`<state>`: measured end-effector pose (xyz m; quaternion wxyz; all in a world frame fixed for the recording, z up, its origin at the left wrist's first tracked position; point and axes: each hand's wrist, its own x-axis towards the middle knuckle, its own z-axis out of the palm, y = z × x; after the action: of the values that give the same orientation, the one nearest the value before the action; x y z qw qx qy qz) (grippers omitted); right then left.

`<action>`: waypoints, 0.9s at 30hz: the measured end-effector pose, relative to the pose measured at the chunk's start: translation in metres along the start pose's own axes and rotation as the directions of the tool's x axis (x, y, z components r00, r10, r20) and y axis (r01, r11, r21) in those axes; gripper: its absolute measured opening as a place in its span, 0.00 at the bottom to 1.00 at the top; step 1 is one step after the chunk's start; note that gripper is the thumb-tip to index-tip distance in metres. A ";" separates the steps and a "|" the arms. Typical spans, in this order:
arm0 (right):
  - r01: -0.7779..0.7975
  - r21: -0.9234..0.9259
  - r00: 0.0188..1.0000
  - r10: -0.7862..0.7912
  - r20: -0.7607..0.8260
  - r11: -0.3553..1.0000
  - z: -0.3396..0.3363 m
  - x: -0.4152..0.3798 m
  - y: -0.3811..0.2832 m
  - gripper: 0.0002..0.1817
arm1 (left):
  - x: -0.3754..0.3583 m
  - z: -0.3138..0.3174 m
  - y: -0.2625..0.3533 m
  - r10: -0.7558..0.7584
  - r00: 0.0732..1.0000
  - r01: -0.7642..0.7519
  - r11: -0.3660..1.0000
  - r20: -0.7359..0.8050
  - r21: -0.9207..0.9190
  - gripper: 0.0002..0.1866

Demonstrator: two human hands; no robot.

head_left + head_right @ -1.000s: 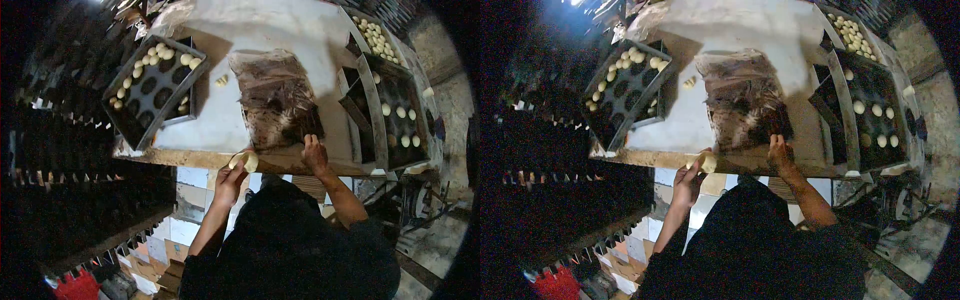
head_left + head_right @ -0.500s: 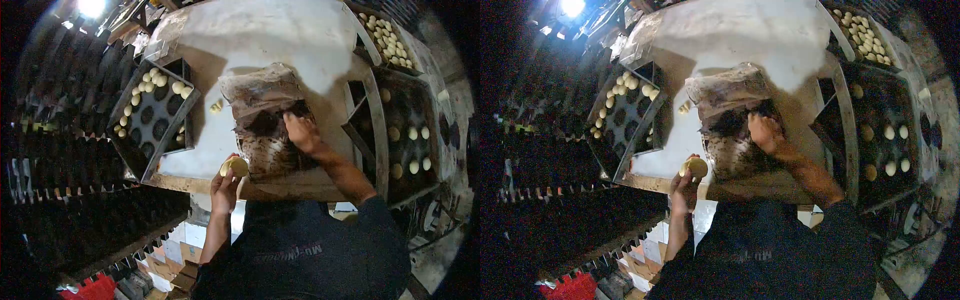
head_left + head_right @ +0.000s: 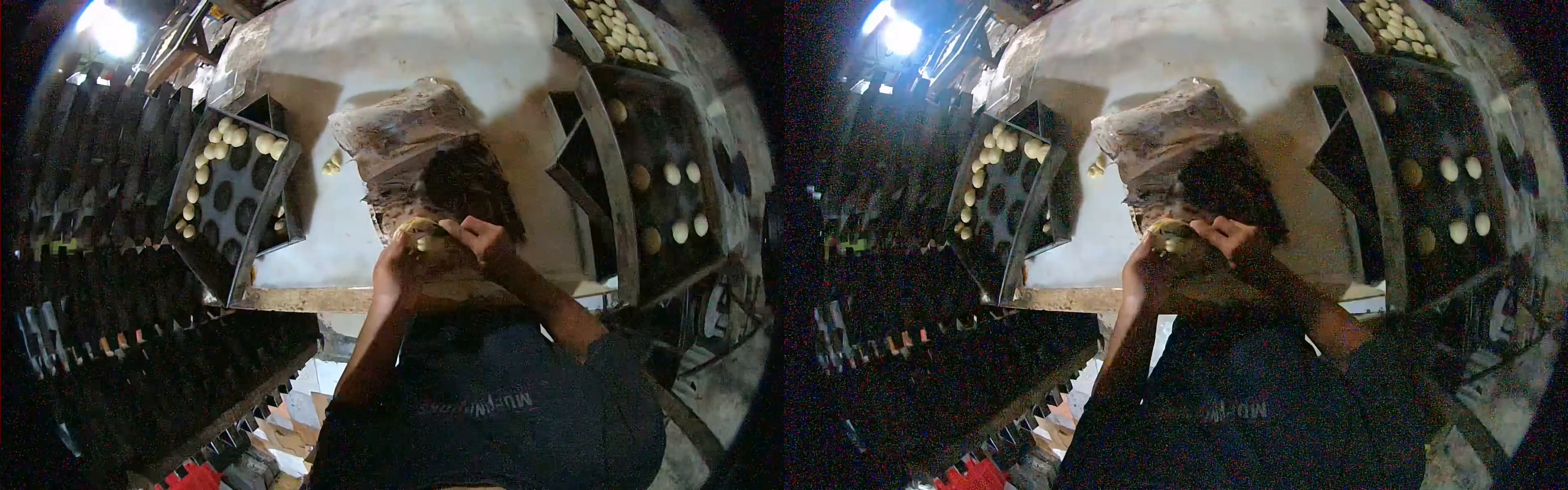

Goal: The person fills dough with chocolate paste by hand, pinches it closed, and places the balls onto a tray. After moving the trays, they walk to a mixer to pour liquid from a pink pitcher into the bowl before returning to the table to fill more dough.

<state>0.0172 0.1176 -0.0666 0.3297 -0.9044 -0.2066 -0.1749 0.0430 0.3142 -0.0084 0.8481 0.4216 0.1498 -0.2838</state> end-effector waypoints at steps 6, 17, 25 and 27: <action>-0.279 -0.289 0.882 0.363 0.299 0.916 -0.004 -0.052 0.003 0.27 | -0.006 -0.066 -0.020 0.041 0.997 -0.043 0.998 -0.064 -0.037 0.23; -0.247 0.915 0.863 0.502 0.058 0.320 0.015 0.021 -0.160 0.08 | -0.116 -0.053 0.006 0.296 0.953 -0.256 0.901 0.065 -0.349 0.25; -0.030 0.410 0.980 0.107 -0.166 0.912 0.011 0.020 -0.303 0.15 | -0.200 -0.090 -0.015 0.751 0.567 -0.659 0.167 0.339 0.733 0.39; 0.079 0.230 0.967 -0.019 -0.253 0.970 0.008 0.017 -0.321 0.13 | -0.231 -0.085 -0.005 0.780 0.533 -0.680 0.167 0.326 0.714 0.38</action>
<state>-0.1241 0.3514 0.1032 0.4549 -0.8237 -0.2055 -0.2691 -0.1443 0.4617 0.0516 0.5910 0.7759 -0.1615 0.1503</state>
